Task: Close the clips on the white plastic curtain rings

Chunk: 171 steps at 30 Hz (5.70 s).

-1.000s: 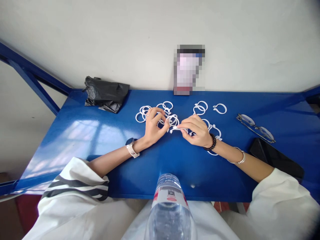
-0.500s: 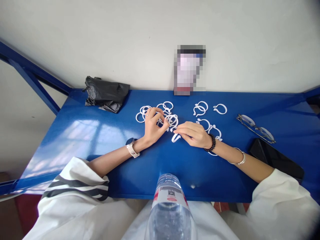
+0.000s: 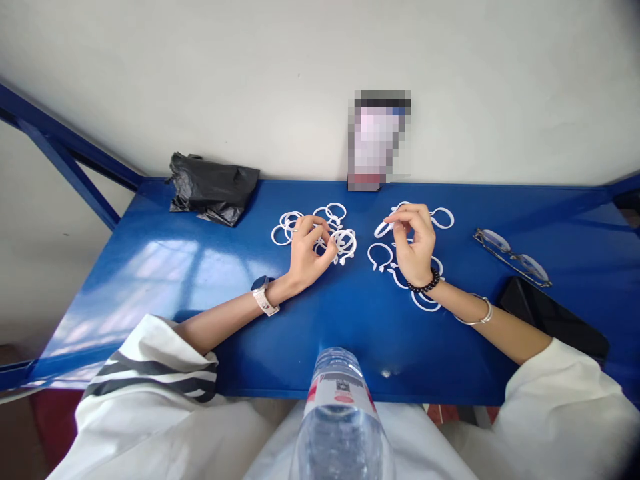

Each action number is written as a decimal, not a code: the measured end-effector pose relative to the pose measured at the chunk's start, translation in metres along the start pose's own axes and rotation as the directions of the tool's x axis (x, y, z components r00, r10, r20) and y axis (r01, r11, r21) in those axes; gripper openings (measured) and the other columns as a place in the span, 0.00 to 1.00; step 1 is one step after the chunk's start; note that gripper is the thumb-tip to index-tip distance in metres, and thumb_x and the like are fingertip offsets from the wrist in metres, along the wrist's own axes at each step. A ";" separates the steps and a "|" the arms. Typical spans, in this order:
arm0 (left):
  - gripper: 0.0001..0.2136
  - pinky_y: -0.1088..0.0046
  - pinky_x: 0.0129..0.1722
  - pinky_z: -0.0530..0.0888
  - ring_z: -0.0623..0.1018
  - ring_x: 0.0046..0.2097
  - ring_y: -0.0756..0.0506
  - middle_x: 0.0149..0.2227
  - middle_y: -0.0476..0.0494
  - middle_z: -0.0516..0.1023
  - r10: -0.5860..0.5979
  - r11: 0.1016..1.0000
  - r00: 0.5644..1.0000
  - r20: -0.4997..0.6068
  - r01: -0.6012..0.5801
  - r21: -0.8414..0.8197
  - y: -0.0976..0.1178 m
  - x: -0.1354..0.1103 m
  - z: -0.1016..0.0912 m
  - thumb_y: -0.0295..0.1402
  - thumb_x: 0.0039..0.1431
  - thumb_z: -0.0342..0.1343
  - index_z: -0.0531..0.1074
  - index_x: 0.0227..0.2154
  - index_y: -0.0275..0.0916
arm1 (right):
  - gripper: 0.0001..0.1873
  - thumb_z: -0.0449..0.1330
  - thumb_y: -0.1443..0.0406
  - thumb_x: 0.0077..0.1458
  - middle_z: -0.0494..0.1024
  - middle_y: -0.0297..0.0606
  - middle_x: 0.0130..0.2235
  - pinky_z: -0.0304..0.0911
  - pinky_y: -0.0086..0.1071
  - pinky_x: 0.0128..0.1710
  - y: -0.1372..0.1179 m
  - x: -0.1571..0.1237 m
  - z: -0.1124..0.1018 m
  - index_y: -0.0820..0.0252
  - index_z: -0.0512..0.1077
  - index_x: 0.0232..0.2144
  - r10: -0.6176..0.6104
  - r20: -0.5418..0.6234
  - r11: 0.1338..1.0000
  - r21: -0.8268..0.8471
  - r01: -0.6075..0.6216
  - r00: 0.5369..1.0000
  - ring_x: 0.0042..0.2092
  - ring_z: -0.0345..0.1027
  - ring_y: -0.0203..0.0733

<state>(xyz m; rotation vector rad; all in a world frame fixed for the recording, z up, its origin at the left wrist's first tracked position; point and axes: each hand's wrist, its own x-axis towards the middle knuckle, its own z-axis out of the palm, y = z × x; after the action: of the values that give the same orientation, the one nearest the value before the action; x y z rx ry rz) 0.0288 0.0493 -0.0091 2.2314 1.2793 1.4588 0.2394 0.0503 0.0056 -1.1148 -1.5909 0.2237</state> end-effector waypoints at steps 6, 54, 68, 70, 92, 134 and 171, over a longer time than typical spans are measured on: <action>0.10 0.64 0.40 0.69 0.71 0.38 0.46 0.33 0.46 0.72 -0.004 1.000 1.000 0.003 0.004 0.002 0.000 0.001 0.000 0.26 0.59 0.54 0.61 0.24 0.40 | 0.09 0.53 0.72 0.60 0.73 0.39 0.36 0.67 0.40 0.38 -0.003 -0.002 -0.001 0.56 0.72 0.34 -0.141 0.072 0.990 0.037 0.139 0.987 0.40 0.70 0.45; 0.09 0.60 0.51 0.72 0.73 0.51 0.41 0.44 0.38 0.75 0.417 0.909 0.823 0.387 -0.373 -0.185 0.005 -0.002 -0.004 0.37 0.70 0.47 0.70 0.39 0.41 | 0.15 0.52 0.68 0.62 0.72 0.33 0.19 0.54 0.31 0.26 0.003 -0.015 0.003 0.59 0.70 0.23 -0.402 0.577 0.859 -0.031 0.511 0.711 0.22 0.63 0.36; 0.04 0.63 0.45 0.71 0.73 0.42 0.44 0.37 0.42 0.73 0.399 0.910 0.879 0.259 -0.345 -0.232 0.008 0.000 -0.004 0.29 0.67 0.49 0.64 0.35 0.39 | 0.18 0.52 0.52 0.64 0.75 0.37 0.28 0.59 0.31 0.29 -0.004 -0.008 0.001 0.61 0.69 0.34 -0.357 0.585 0.930 0.152 0.334 0.728 0.27 0.65 0.38; 0.04 0.63 0.45 0.71 0.73 0.42 0.45 0.36 0.42 0.74 0.388 0.914 0.885 0.259 -0.332 -0.235 0.009 0.000 -0.004 0.29 0.67 0.48 0.64 0.35 0.40 | 0.18 0.53 0.51 0.63 0.75 0.37 0.29 0.59 0.31 0.29 -0.005 -0.008 0.002 0.61 0.69 0.35 -0.358 0.592 0.929 0.150 0.338 0.722 0.28 0.65 0.38; 0.07 0.63 0.43 0.71 0.71 0.41 0.45 0.37 0.42 0.73 0.360 0.919 0.890 0.278 -0.289 -0.267 0.005 0.000 -0.005 0.31 0.68 0.49 0.69 0.33 0.38 | 0.19 0.55 0.50 0.63 0.76 0.38 0.31 0.62 0.31 0.31 -0.002 -0.010 0.003 0.60 0.70 0.37 -0.334 0.636 0.940 0.175 0.292 0.695 0.31 0.68 0.39; 0.10 0.64 0.44 0.71 0.72 0.39 0.45 0.35 0.41 0.73 0.330 0.927 0.876 0.352 -0.232 -0.294 0.003 0.000 -0.003 0.33 0.70 0.46 0.68 0.34 0.37 | 0.16 0.55 0.52 0.63 0.75 0.37 0.30 0.63 0.31 0.31 -0.001 -0.009 0.002 0.59 0.69 0.34 -0.333 0.624 0.941 0.179 0.286 0.707 0.30 0.67 0.39; 0.20 0.59 0.50 0.69 0.74 0.48 0.39 0.43 0.37 0.77 0.295 0.955 0.867 0.401 -0.277 -0.105 0.006 -0.003 0.001 0.48 0.59 0.58 0.70 0.44 0.36 | 0.04 0.59 0.65 0.63 0.79 0.42 0.38 0.70 0.30 0.28 -0.008 -0.010 -0.002 0.60 0.73 0.37 -0.351 0.397 0.930 0.253 0.267 0.848 0.29 0.71 0.35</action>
<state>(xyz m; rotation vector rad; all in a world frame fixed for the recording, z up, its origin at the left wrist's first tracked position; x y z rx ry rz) 0.0325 0.0434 -0.0085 2.5986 0.8007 0.9896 0.2355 0.0375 0.0047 -0.6677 -2.0773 0.4210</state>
